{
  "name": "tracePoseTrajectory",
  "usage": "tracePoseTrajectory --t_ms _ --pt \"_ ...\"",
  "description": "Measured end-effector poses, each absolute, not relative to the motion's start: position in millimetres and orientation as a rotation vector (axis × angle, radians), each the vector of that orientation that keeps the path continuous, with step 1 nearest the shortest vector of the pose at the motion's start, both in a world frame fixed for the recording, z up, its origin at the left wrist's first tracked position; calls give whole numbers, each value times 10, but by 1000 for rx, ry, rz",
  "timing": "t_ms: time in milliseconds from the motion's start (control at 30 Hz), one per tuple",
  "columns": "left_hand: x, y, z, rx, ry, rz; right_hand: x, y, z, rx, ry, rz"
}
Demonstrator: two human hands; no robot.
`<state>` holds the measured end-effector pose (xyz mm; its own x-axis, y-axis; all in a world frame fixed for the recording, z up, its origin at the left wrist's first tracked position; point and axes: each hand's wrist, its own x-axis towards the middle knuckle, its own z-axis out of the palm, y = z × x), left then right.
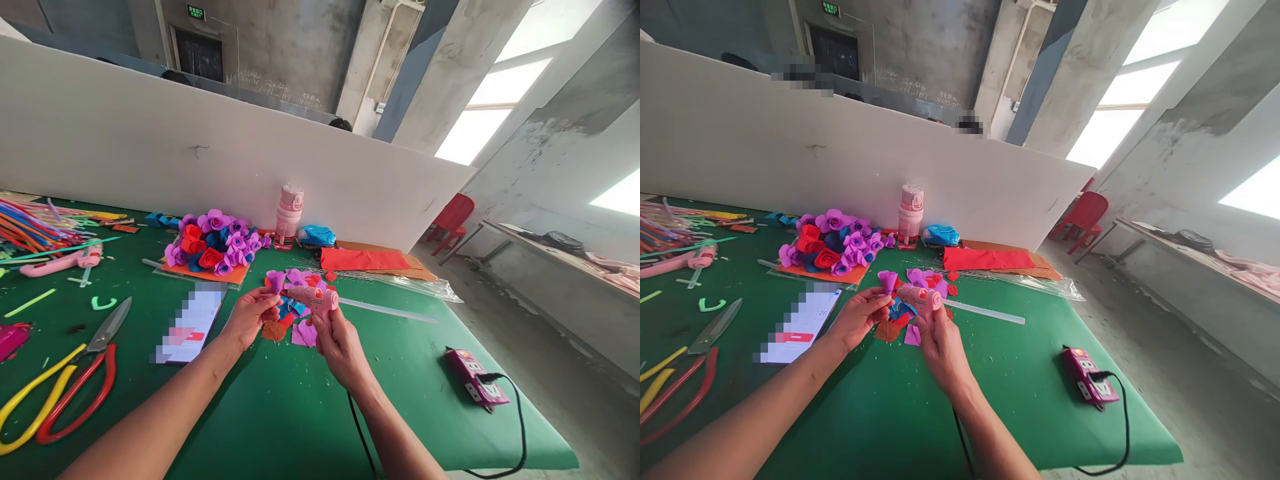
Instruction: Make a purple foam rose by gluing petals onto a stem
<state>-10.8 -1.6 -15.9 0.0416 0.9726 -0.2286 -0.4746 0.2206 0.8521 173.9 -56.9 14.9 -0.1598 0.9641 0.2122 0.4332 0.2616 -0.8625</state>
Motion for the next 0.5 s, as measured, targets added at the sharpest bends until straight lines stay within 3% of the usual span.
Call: tracePoseTrajectory --t_ms 500 --pt "-106 -13 -168 673 951 1239 1751 -533 88 -1298 -1746 784"
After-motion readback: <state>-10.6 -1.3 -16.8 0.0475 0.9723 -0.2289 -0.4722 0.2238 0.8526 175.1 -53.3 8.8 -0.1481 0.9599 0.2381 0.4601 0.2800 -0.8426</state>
